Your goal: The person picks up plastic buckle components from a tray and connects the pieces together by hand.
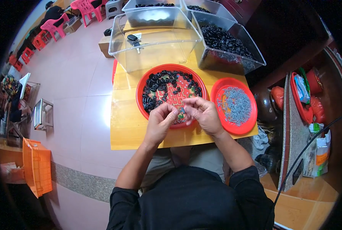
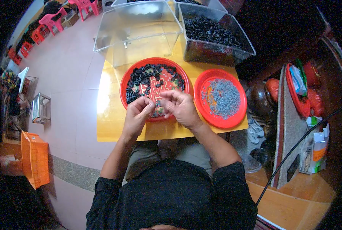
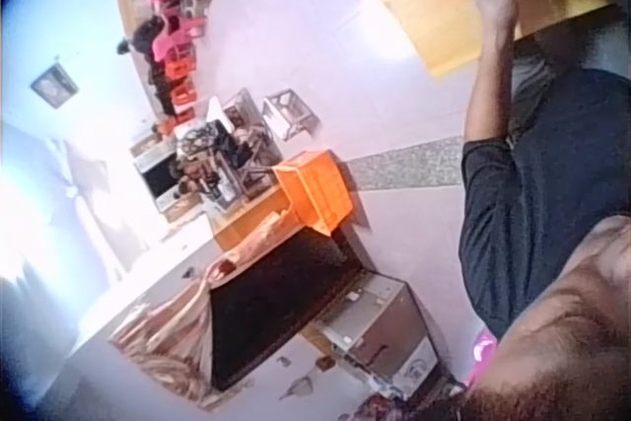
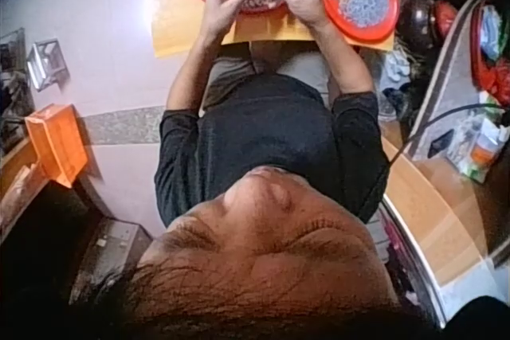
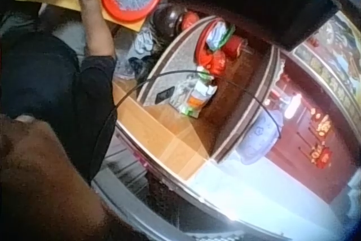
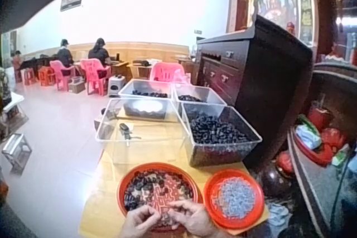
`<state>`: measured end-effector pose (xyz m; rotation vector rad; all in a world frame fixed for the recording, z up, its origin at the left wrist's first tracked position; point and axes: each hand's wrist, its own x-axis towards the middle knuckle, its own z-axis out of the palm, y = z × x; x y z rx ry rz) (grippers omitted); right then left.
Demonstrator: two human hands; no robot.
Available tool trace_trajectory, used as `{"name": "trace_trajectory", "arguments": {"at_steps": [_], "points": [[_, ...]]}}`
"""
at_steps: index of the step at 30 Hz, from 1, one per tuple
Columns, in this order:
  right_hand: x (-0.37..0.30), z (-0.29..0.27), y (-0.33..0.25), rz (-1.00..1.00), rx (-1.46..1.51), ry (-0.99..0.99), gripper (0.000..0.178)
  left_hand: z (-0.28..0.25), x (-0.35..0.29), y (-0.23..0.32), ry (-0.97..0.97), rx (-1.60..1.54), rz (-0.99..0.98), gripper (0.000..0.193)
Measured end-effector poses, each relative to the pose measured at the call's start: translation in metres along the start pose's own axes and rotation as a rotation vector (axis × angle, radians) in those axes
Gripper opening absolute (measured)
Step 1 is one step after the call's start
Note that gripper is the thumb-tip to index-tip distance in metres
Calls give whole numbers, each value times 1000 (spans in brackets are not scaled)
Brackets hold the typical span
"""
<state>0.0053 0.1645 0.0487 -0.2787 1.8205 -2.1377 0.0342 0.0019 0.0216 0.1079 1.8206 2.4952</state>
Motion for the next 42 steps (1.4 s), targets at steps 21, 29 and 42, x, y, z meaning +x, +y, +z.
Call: {"name": "trace_trajectory", "arguments": {"at_steps": [21, 29, 42], "points": [[-5, -34, 11, -84, 35, 162, 6, -10, 126, 4, 16, 1620, 369, 16], [-10, -42, 11, -86, 27, 198, 6, -11, 131, -11, 7, 1596, 455, 13], [-16, -13, -3, -98, 139, 130, 11, 1, 14, 1, 4, -370, -192, 18]]}}
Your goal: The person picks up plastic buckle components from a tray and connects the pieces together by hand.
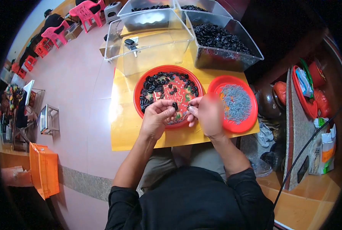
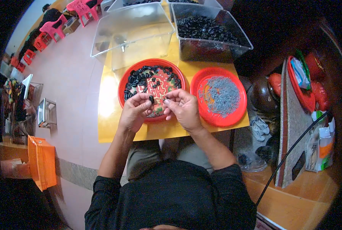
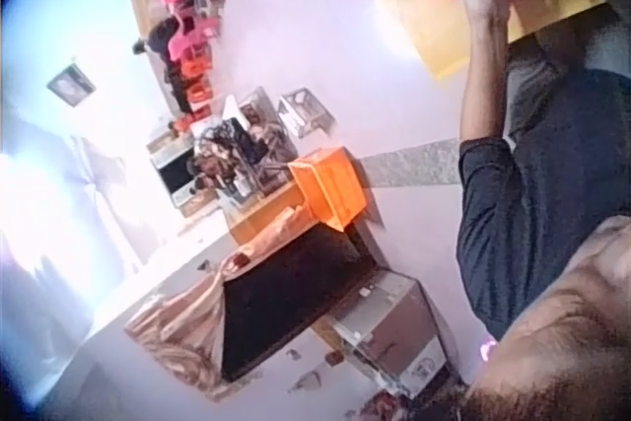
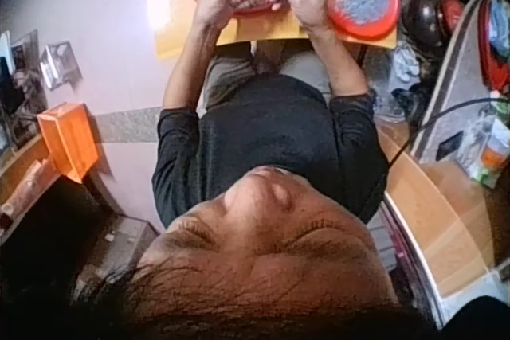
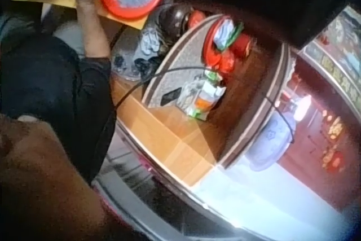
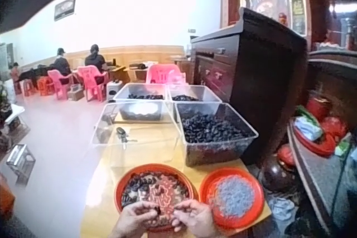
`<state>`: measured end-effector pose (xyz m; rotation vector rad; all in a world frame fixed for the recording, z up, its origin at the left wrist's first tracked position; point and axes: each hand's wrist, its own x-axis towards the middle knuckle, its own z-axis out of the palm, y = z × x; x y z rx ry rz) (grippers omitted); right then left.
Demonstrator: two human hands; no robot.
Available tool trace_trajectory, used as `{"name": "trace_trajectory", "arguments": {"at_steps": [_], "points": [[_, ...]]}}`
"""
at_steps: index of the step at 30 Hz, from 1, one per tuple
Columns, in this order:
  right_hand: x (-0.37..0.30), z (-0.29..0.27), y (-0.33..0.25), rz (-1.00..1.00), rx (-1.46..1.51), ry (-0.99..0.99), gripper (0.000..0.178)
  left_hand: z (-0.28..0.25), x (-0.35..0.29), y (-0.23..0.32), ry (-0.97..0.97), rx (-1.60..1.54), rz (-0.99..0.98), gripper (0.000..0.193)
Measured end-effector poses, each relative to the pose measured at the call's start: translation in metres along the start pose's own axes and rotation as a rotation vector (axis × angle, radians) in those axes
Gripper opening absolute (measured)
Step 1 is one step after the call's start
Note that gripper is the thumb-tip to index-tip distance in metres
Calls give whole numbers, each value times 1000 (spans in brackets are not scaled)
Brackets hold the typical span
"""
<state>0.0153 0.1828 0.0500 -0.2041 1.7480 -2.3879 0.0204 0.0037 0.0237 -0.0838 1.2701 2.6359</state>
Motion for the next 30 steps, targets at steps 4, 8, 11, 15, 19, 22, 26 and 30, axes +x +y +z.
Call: {"name": "trace_trajectory", "arguments": {"at_steps": [4, 8, 11, 15, 19, 22, 26, 30], "points": [[-8, 17, -5, -9, -46, -25, 13, 1, -16, -3, 1, -152, -48, 17], [-11, 22, -4, -43, -133, -50, 14, -1, -23, -7, -10, -236, -61, 17], [-11, 23, -2, -34, -143, -52, 13, -2, -25, -9, -6, -250, -68, 16], [-12, 22, 0, -23, -163, -56, 12, -1, -27, -11, 4, -209, -23, 16], [-12, 21, 4, -27, -183, -64, 12, 2, -28, -12, 45, -119, 42, 16], [-12, 22, 5, -38, -210, -65, 13, 4, -29, -11, 74, -95, 74, 15], [-14, 25, 5, -52, -240, -53, 13, 4, -28, -13, 85, -72, 97, 15], [-14, 26, 4, -52, -261, -43, 13, 5, -28, -15, 102, -7, 131, 14]]}}
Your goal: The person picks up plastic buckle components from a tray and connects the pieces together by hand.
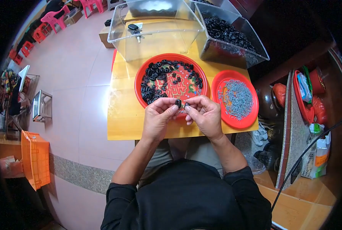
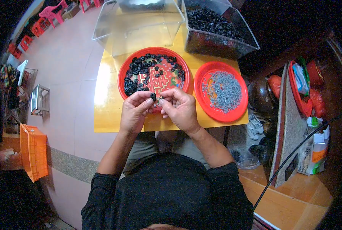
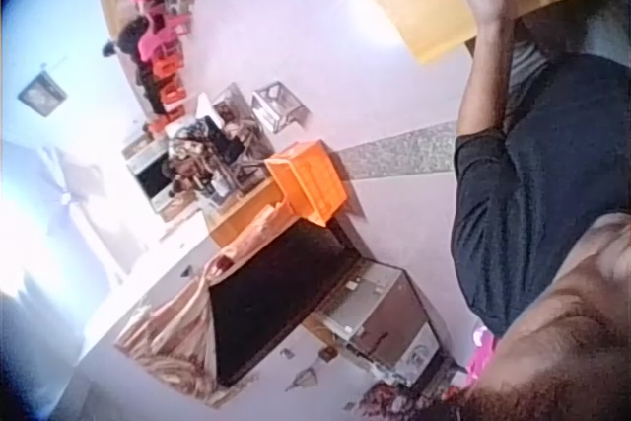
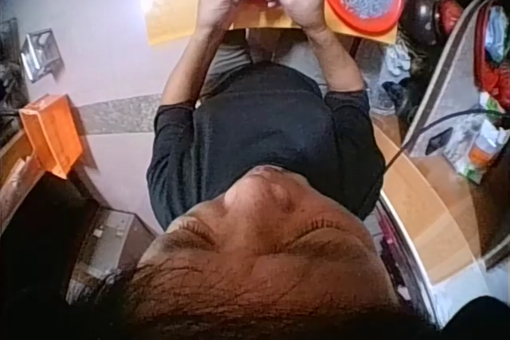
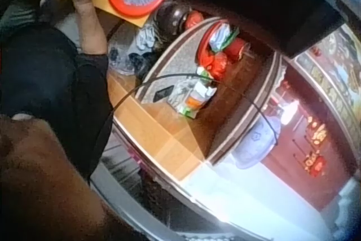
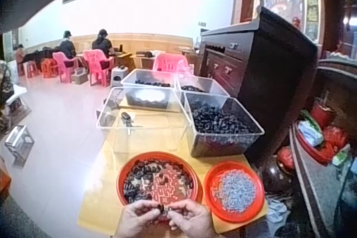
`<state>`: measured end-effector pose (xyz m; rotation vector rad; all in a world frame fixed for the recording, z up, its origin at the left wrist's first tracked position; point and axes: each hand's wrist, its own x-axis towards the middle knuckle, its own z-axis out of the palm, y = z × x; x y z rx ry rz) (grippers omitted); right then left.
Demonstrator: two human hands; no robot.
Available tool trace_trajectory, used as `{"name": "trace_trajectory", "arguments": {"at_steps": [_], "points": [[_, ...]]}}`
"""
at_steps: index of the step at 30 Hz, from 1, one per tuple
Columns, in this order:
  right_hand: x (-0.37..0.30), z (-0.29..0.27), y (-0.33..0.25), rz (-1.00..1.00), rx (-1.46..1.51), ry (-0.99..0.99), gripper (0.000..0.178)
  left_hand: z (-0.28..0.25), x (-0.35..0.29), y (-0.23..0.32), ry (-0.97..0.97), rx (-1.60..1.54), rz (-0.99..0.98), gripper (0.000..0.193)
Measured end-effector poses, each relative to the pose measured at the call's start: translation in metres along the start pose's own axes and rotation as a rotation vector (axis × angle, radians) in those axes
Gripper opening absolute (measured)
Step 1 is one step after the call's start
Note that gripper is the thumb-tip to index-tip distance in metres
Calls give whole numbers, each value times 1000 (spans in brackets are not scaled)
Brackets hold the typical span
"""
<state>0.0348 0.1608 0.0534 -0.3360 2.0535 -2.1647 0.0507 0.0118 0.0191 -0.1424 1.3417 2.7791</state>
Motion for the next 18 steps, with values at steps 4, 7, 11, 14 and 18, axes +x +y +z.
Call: {"name": "trace_trajectory", "arguments": {"at_steps": [4, 7, 11, 14, 18], "points": [[-1, 0, 0, 3, -14, 8, 13, 1, 0, 0, 10, 71, 26, 14], [-1, 0, 2, 1, -19, 8, 13, 1, 0, -1, 10, 72, 29, 14], [-2, 0, 1, -4, -32, 9, 11, -2, 1, -3, 5, 72, 20, 15], [-1, 0, 1, -4, -29, 15, 11, -5, 1, -4, -13, 6, -37, 16], [-1, -2, 1, -3, -29, 6, 13, -5, 1, -5, -41, -106, -97, 16]]}}
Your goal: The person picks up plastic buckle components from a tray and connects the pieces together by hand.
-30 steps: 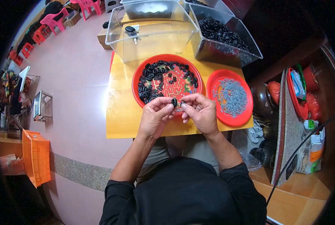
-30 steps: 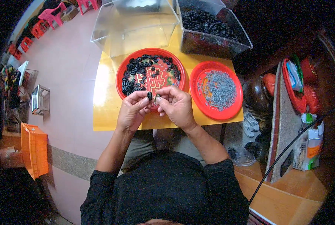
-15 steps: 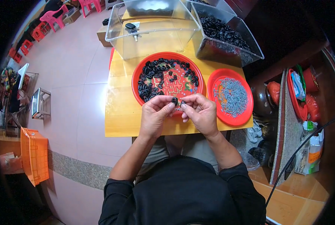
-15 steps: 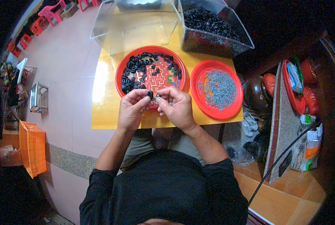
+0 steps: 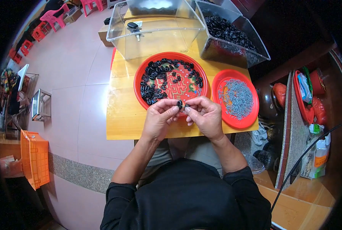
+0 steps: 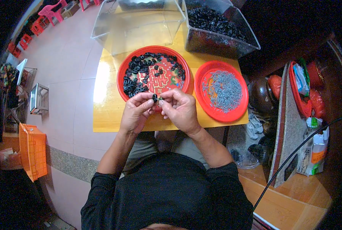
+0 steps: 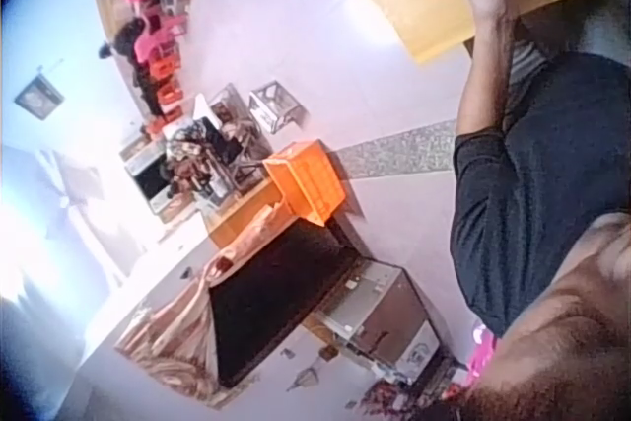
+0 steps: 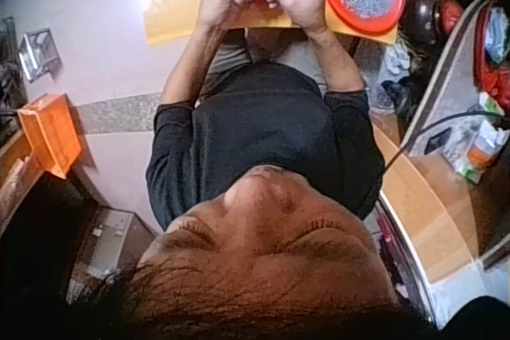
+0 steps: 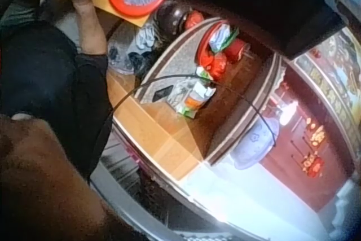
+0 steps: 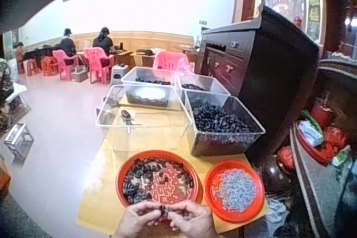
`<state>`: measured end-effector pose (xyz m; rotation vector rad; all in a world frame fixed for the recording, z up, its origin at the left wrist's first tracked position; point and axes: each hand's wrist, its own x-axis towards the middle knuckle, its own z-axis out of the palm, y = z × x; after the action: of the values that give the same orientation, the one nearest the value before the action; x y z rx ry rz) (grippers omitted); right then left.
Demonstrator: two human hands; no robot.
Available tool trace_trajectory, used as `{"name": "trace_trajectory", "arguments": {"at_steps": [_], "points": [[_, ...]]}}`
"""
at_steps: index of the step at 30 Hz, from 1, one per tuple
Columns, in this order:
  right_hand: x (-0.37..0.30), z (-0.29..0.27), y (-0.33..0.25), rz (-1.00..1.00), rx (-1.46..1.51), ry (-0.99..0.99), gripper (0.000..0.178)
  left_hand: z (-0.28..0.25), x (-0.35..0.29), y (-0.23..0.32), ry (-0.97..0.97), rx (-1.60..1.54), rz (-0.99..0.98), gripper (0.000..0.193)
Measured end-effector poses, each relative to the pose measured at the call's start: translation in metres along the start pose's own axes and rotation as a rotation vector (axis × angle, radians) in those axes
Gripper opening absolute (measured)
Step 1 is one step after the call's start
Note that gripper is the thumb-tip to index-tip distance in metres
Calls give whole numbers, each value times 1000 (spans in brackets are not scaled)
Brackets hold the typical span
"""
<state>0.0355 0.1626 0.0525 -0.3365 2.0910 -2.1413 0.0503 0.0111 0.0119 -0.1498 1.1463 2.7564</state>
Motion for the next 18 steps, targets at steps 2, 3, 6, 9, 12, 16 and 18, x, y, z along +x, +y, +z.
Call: {"name": "trace_trajectory", "arguments": {"at_steps": [2, 3, 6, 9, 12, 16, 18], "points": [[0, 0, 0, 17, -13, -12, 10, 0, 0, -1, 16, 8, 4, 16], [0, 0, 0, 17, -13, -11, 10, -1, 0, -1, 16, 66, 40, 15], [1, -1, 1, 20, -10, -16, 11, 1, 0, -1, 23, 150, 95, 15], [1, -1, 1, 16, -15, -13, 11, 1, 1, 0, 34, 169, 94, 15], [1, -2, 2, 14, -15, -11, 11, 0, 1, 0, 28, 105, 38, 15], [0, -1, 0, 12, -18, -13, 10, 4, -1, 2, 7, 17, 7, 16], [1, -1, -1, 10, -30, -17, 10, 2, 0, 0, 1, 78, 39, 16]]}}
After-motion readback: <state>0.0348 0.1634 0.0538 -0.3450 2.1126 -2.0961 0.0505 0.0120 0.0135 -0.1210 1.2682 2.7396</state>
